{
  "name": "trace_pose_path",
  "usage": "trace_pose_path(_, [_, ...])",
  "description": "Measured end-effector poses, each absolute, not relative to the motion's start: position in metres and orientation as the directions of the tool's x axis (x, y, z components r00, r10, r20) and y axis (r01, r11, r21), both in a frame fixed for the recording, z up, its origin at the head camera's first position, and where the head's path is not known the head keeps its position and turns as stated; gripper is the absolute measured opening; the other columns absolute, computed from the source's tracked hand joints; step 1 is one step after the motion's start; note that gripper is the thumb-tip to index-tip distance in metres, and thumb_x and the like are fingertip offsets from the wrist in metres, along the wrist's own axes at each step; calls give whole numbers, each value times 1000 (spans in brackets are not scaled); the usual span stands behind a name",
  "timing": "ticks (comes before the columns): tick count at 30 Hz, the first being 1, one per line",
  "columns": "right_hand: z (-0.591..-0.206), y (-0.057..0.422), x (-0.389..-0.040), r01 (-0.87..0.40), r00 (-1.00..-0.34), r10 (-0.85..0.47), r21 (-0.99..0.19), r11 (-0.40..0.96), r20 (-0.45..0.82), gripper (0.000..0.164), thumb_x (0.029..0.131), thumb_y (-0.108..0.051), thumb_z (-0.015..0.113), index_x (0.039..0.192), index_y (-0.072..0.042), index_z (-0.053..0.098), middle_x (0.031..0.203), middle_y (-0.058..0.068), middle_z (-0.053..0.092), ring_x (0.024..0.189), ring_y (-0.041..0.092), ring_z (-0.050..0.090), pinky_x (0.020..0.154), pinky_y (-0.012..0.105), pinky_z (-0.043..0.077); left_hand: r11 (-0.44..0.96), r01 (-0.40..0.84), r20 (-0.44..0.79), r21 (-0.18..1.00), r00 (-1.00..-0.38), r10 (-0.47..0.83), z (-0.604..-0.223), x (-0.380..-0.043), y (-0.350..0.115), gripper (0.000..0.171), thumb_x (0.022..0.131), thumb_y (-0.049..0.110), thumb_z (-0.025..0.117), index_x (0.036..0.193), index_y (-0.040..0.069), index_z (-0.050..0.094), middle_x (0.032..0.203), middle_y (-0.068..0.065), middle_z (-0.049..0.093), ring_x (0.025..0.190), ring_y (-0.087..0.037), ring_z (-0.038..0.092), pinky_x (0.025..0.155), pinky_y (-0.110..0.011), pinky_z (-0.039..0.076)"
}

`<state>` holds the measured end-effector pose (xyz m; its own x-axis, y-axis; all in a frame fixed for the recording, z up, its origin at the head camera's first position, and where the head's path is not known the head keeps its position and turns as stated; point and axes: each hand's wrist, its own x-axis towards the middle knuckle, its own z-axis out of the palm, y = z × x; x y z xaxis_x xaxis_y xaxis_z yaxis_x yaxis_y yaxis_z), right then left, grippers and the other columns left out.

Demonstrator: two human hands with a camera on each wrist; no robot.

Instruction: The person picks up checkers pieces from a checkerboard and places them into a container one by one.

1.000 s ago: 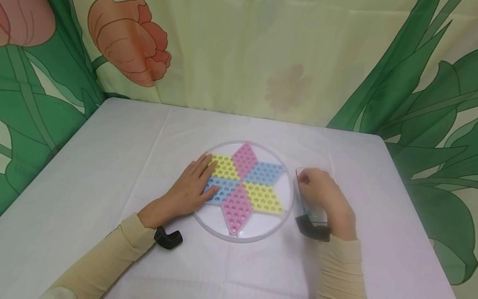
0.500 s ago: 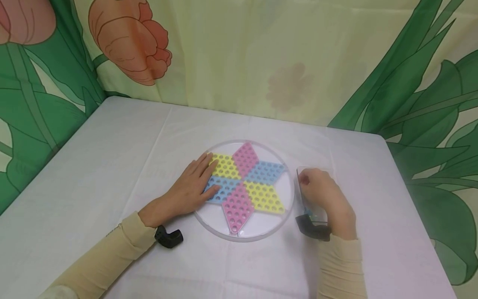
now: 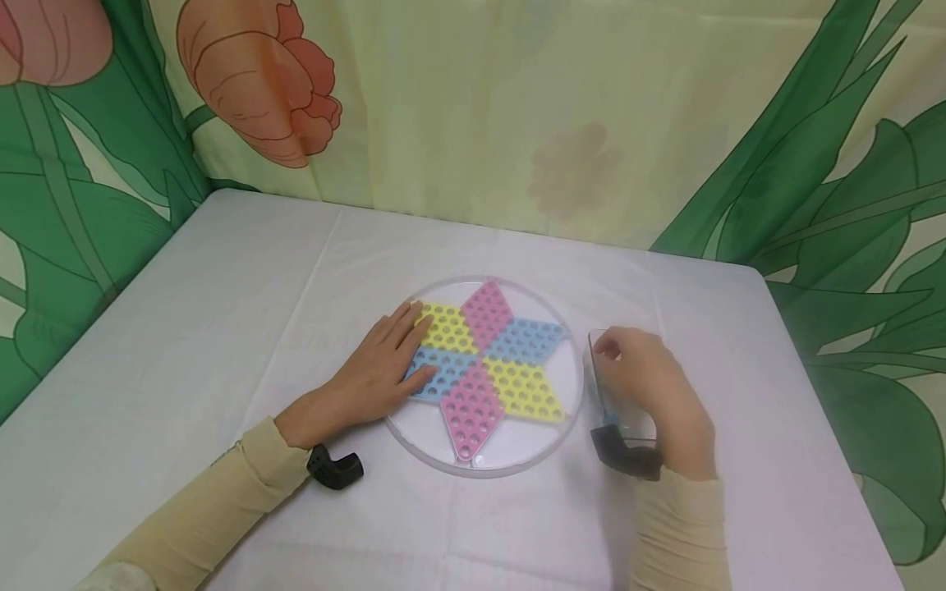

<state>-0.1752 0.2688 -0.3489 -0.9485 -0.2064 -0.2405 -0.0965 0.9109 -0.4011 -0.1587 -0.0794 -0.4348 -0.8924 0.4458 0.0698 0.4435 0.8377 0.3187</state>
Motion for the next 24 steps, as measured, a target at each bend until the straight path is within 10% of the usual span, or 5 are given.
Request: trace_pose_path(24, [-345, 221, -168, -250, -968, -222, -536, 806, 118, 34, 102, -25, 54, 126, -1, 60, 127, 18, 59, 114, 36, 55, 93, 56, 51, 794, 400, 0, 458, -893, 450, -421, -159, -98, 76, 102, 49, 44, 159, 6, 17, 167, -16, 4, 155, -35, -2, 125, -51, 7])
